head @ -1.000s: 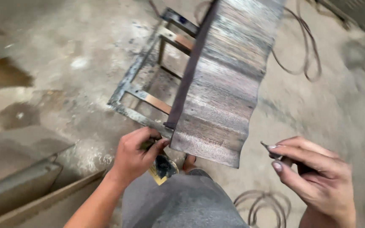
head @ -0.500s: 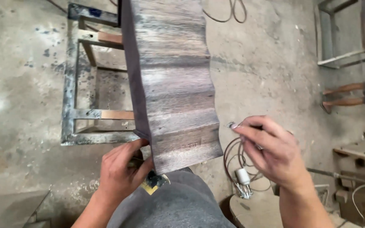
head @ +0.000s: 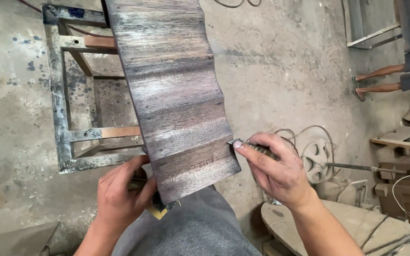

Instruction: The person applies a dark filler substance to the edges and surface of a wavy wooden board using a small scraper. They spread the filler along the board's contours and then flip the board to work on the other side.

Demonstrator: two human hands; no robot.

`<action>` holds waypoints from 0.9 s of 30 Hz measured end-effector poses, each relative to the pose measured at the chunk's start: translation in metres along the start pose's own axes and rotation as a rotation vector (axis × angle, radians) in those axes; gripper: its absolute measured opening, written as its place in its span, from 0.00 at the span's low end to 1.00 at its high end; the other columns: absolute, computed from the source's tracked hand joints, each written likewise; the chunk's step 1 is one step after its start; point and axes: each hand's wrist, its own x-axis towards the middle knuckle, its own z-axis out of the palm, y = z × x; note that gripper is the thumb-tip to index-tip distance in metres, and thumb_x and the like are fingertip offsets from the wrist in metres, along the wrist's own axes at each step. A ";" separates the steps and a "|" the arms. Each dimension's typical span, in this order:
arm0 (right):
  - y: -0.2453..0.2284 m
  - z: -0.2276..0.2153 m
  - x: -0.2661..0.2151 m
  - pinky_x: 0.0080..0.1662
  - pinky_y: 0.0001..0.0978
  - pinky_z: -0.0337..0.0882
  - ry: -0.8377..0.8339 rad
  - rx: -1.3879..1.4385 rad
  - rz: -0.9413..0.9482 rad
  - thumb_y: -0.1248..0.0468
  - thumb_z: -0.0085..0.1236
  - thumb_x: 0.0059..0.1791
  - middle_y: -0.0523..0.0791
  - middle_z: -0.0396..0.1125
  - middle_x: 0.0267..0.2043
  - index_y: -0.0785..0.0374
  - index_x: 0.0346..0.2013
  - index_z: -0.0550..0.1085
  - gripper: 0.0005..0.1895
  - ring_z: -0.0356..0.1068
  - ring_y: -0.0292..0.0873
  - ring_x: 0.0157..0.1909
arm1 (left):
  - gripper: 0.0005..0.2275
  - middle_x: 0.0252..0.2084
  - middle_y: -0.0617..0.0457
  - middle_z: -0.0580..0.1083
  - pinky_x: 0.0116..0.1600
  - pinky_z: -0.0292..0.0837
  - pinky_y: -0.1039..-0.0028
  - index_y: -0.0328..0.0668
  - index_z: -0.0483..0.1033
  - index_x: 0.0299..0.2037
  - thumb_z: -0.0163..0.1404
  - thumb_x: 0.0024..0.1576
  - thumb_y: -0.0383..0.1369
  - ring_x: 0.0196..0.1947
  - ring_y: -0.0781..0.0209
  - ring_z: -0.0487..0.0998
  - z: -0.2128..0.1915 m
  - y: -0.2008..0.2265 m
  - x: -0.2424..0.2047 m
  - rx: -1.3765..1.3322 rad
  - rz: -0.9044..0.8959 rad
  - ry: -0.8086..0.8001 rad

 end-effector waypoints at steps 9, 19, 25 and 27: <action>-0.010 -0.014 0.005 0.49 0.35 0.74 -0.081 0.002 0.068 0.73 0.51 0.55 0.55 0.66 0.49 0.61 0.55 0.76 0.15 0.72 0.50 0.44 | 0.13 0.28 0.52 0.74 0.35 0.70 0.69 0.36 0.74 0.47 0.57 0.56 0.33 0.24 0.56 0.74 0.001 -0.001 -0.001 -0.024 0.004 -0.011; -0.012 -0.031 -0.003 0.42 0.20 0.77 -0.155 0.334 0.198 0.75 0.56 0.51 0.47 0.70 0.48 0.58 0.57 0.74 0.20 0.72 0.36 0.42 | 0.15 0.29 0.51 0.75 0.35 0.72 0.66 0.34 0.73 0.48 0.57 0.55 0.33 0.26 0.55 0.76 0.003 -0.005 0.000 0.007 0.019 -0.042; -0.026 -0.036 0.002 0.40 0.27 0.69 -0.228 0.199 0.262 0.73 0.54 0.52 0.49 0.67 0.48 0.57 0.52 0.77 0.16 0.69 0.39 0.35 | 0.12 0.29 0.51 0.75 0.34 0.70 0.66 0.34 0.73 0.47 0.55 0.54 0.28 0.25 0.54 0.74 0.006 -0.007 -0.002 0.024 0.035 -0.036; -0.027 -0.035 0.002 0.38 0.26 0.67 -0.229 0.196 0.247 0.74 0.54 0.52 0.48 0.67 0.47 0.56 0.54 0.76 0.17 0.65 0.38 0.33 | 0.13 0.30 0.50 0.76 0.35 0.72 0.65 0.32 0.74 0.47 0.56 0.53 0.28 0.26 0.54 0.75 0.007 -0.009 -0.003 0.025 0.049 -0.027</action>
